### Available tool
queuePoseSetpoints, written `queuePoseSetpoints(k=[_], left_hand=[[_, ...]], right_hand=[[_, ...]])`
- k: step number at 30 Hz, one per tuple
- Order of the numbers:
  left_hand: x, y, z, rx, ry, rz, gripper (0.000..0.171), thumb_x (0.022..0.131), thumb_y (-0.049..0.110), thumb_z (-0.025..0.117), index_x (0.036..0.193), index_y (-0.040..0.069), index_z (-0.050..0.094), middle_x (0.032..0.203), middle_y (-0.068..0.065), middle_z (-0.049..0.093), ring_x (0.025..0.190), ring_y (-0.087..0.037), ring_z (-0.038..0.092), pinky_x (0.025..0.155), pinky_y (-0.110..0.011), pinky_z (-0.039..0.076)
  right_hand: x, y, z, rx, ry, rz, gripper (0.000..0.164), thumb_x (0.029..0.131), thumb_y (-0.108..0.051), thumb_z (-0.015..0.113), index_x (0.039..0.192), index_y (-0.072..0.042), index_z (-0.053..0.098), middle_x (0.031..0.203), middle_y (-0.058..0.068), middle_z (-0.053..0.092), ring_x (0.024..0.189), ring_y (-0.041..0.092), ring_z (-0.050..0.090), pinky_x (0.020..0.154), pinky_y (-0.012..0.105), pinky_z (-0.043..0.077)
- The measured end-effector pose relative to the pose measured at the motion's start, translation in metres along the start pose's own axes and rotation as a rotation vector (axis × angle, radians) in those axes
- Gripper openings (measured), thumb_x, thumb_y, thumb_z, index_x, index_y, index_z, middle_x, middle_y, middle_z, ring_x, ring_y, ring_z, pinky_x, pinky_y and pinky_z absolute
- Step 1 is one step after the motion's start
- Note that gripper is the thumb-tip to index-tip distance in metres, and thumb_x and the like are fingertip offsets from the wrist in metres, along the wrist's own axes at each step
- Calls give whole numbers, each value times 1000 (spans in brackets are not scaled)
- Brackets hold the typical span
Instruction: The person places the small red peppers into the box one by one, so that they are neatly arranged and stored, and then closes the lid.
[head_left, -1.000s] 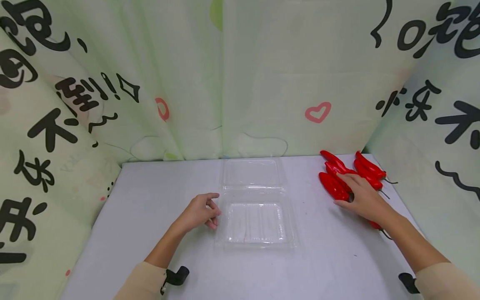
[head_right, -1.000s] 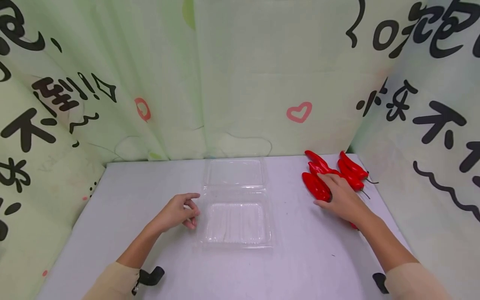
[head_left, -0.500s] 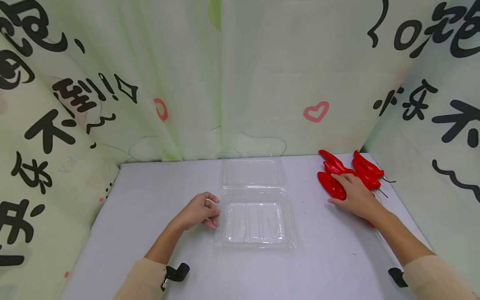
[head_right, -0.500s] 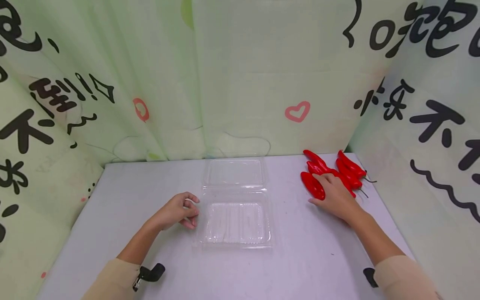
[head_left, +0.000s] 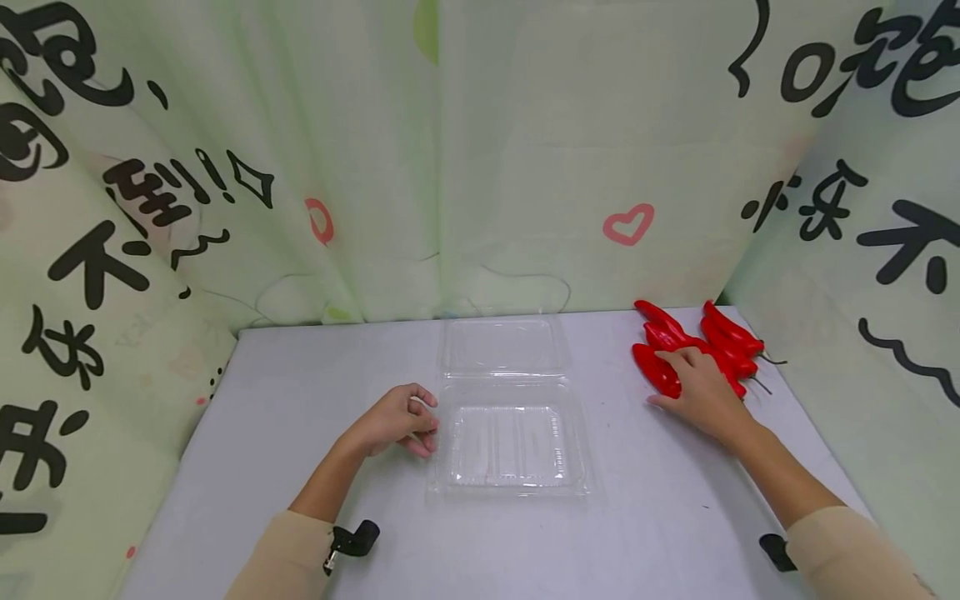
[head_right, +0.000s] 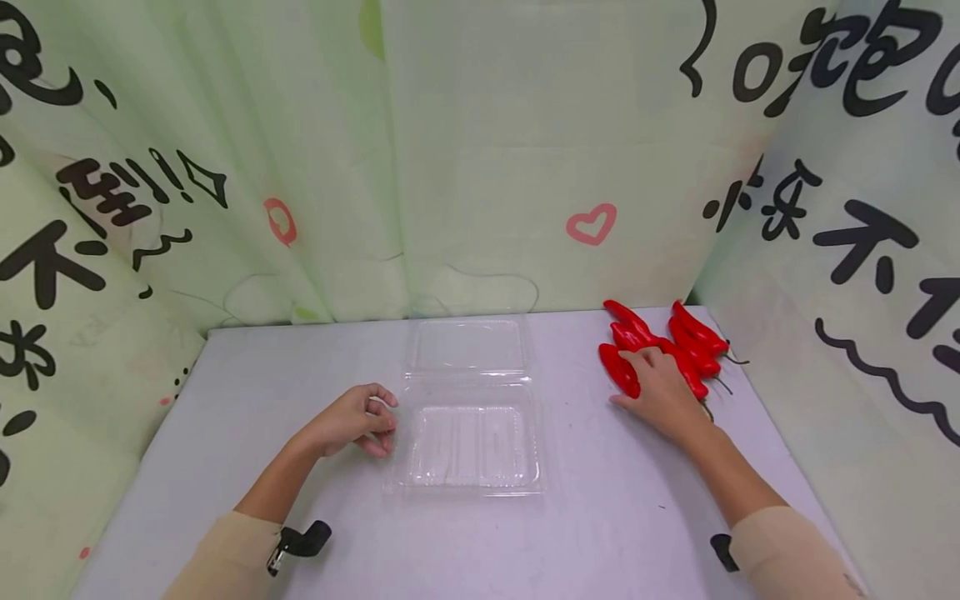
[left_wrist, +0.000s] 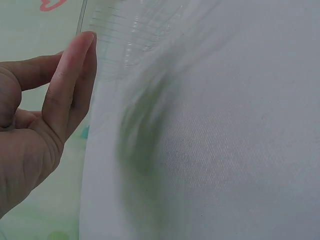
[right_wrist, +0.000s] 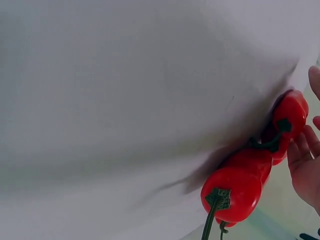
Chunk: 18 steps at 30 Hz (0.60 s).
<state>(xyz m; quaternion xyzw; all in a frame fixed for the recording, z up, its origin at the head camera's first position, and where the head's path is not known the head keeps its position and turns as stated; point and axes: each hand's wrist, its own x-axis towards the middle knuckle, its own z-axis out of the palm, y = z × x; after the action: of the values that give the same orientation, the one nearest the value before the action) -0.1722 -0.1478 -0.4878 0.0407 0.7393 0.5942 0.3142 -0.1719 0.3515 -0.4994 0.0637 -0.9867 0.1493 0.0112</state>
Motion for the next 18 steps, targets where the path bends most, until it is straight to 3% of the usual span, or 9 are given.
queuePoseSetpoints(k=[18], left_hand=[[3, -4, -5, -44, -43, 11, 34, 95, -4, 61, 124, -12, 44, 92, -21, 69, 66, -21, 71, 64, -41, 65]], right_hand=[[9, -10, 8, -71, 12, 58, 95, 64, -28, 94, 141, 2, 47, 128, 33, 47, 117, 52, 44, 80, 66, 58]])
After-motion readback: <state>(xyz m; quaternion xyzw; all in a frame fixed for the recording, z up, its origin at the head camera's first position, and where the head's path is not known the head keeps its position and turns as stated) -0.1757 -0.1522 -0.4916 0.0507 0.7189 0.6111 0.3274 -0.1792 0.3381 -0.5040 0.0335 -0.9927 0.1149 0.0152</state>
